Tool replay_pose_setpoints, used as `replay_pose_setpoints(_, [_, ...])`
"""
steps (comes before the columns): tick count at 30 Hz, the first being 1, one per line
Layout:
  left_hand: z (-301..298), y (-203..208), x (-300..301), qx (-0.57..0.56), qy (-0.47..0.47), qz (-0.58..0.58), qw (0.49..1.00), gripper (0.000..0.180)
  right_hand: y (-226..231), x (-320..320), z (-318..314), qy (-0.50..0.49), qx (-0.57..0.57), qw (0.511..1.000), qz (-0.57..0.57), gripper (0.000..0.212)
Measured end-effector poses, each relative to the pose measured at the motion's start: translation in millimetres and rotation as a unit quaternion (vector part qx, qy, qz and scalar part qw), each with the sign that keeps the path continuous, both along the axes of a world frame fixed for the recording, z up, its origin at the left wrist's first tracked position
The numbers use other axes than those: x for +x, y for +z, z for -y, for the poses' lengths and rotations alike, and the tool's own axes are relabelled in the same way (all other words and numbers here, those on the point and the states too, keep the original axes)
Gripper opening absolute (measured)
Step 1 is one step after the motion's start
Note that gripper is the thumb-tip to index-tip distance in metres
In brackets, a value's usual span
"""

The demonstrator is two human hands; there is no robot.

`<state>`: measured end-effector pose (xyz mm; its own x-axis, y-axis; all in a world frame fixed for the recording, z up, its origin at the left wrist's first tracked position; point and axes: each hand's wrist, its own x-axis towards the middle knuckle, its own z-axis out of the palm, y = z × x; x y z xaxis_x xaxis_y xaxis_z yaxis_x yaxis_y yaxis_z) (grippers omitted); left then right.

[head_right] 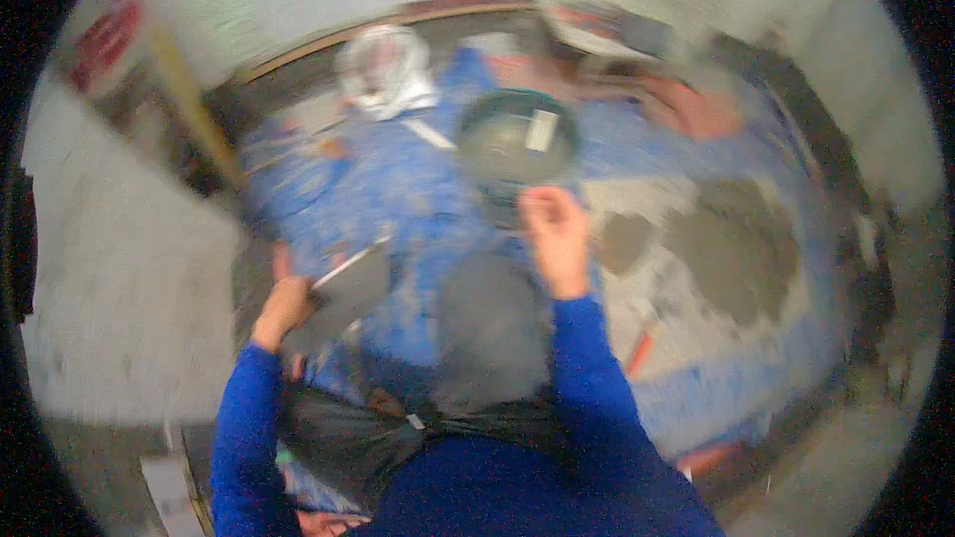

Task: The person cleans a square ceramic tile by scrubbing it with a blue sponge in a bucket of water. They then rinse a trowel and a notched trowel in the same bucket. Finally, they place the cleaned tile on the floor next to a wall.

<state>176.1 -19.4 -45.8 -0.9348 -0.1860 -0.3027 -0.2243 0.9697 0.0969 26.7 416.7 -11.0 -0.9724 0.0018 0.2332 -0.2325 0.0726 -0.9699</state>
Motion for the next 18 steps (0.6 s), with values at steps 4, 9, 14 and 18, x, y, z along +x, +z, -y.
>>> replay_pose_setpoints(4, [-28, -18, -27, 0.090, -0.078, -0.037, 0.992, 0.026, -92, 13, -55, -0.074, 0.133, 0.987, 0.044, 0.015])
replay_pose_setpoints(9, [-62, -39, -45, 0.162, -0.044, 0.016, 0.986, 0.027, -217, 42, -160, -0.294, 0.260, 0.909, 0.142, 0.018])
replay_pose_setpoints(14, [-88, -60, -62, 0.091, -0.086, 0.027, 0.992, 0.027, -296, 66, -266, -0.368, 0.387, 0.799, 0.278, 0.023])
replay_pose_setpoints(18, [-92, -65, -62, 0.055, -0.092, -0.003, 0.994, 0.020, -276, 62, -244, -0.322, 0.320, 0.844, 0.285, 0.018])
